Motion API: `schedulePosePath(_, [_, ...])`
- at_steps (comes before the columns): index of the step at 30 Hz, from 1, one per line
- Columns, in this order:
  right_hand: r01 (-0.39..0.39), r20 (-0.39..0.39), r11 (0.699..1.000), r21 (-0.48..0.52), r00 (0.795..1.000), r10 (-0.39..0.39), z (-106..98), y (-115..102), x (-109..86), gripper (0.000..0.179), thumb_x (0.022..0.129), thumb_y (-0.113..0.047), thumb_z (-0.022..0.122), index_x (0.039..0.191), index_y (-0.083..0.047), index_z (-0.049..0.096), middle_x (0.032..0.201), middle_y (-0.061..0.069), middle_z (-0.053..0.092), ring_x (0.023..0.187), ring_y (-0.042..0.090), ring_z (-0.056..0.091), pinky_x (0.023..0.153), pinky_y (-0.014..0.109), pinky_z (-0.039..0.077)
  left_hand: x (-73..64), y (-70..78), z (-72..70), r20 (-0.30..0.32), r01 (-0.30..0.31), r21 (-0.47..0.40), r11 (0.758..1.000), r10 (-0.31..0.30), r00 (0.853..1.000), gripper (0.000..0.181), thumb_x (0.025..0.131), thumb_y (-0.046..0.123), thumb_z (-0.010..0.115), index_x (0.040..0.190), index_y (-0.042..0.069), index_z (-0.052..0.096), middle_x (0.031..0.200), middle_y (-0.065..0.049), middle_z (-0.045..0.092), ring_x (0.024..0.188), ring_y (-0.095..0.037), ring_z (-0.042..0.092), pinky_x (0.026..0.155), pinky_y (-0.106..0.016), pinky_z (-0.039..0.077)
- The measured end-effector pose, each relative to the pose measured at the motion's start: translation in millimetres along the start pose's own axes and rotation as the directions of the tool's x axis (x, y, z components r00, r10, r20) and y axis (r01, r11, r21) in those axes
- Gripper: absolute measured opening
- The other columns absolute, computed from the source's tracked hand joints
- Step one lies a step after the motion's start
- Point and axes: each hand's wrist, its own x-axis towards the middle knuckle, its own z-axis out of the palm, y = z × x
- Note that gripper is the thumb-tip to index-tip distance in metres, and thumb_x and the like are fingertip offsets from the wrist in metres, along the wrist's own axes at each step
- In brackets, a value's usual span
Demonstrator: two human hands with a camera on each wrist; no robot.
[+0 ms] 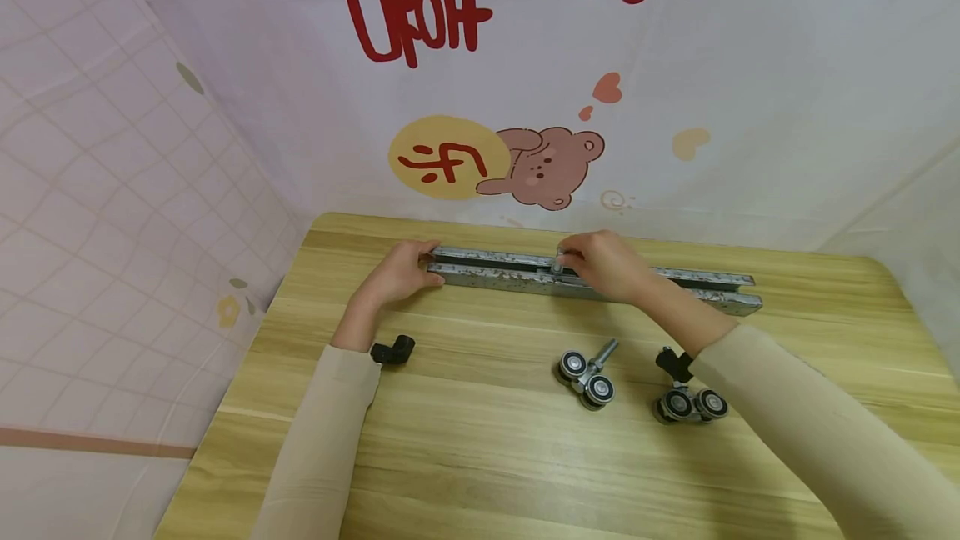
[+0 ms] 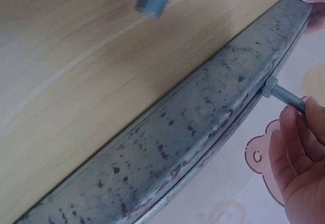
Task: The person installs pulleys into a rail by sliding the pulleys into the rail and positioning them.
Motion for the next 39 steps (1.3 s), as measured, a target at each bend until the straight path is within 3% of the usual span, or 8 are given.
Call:
schedulePosePath(10, [0.021, -0.011, 0.999, -0.032, 1.000, -0.022, 7.9, -7.2, 11.4, 0.013, 0.103, -0.007, 0.067, 0.107, 0.002, 0.076, 0.084, 0.011, 0.071, 0.063, 0.014, 0.053, 0.064, 0.036, 0.046, 0.7, -1.1, 0.3, -0.009, -0.007, 0.017, 1.000, 0.007, 1.000, 0.073, 0.097, 0.009, 0.077, 0.160, -0.001, 0.041, 0.153, -0.022, 0.052, 0.139, -0.036, 0.052, 0.109, -0.049, 0.048])
schedulePosePath(20, [-0.029, 0.023, 1.000, -0.010, 0.999, 0.029, 11.2, -22.3, 24.4, 0.014, 0.105, -0.009, 0.066, 0.105, 0.000, 0.076, 0.074, 0.002, 0.061, 0.059, 0.015, 0.047, 0.062, 0.036, 0.042, 1.0, -0.1, -1.2, -0.013, -0.012, 0.035, 0.999, 0.013, 1.000, 0.071, 0.097, 0.009, 0.077, 0.158, -0.002, 0.042, 0.150, -0.023, 0.055, 0.137, -0.037, 0.053, 0.108, -0.050, 0.048])
schedulePosePath(26, [-0.058, 0.035, 0.998, -0.011, 0.998, 0.059, 16.5, -29.5, 31.2, 0.016, 0.105, -0.011, 0.064, 0.107, 0.000, 0.076, 0.078, 0.005, 0.066, 0.059, 0.015, 0.048, 0.062, 0.036, 0.043, -0.5, 2.2, -2.2, -0.006, -0.007, 0.036, 0.999, 0.007, 1.000, 0.072, 0.097, 0.009, 0.077, 0.158, -0.002, 0.042, 0.150, -0.023, 0.055, 0.138, -0.037, 0.052, 0.108, -0.050, 0.048])
schedulePosePath(39, [-0.040, 0.015, 0.999, -0.016, 0.999, 0.041, 27.5, -44.2, 47.3, 0.015, 0.105, -0.010, 0.066, 0.108, 0.001, 0.076, 0.085, 0.008, 0.070, 0.061, 0.016, 0.051, 0.064, 0.035, 0.045, 1.5, 1.7, -2.1, -0.003, 0.002, 0.024, 1.000, -0.001, 1.000, 0.072, 0.096, 0.010, 0.077, 0.158, -0.001, 0.043, 0.151, -0.022, 0.054, 0.139, -0.036, 0.052, 0.108, -0.049, 0.048])
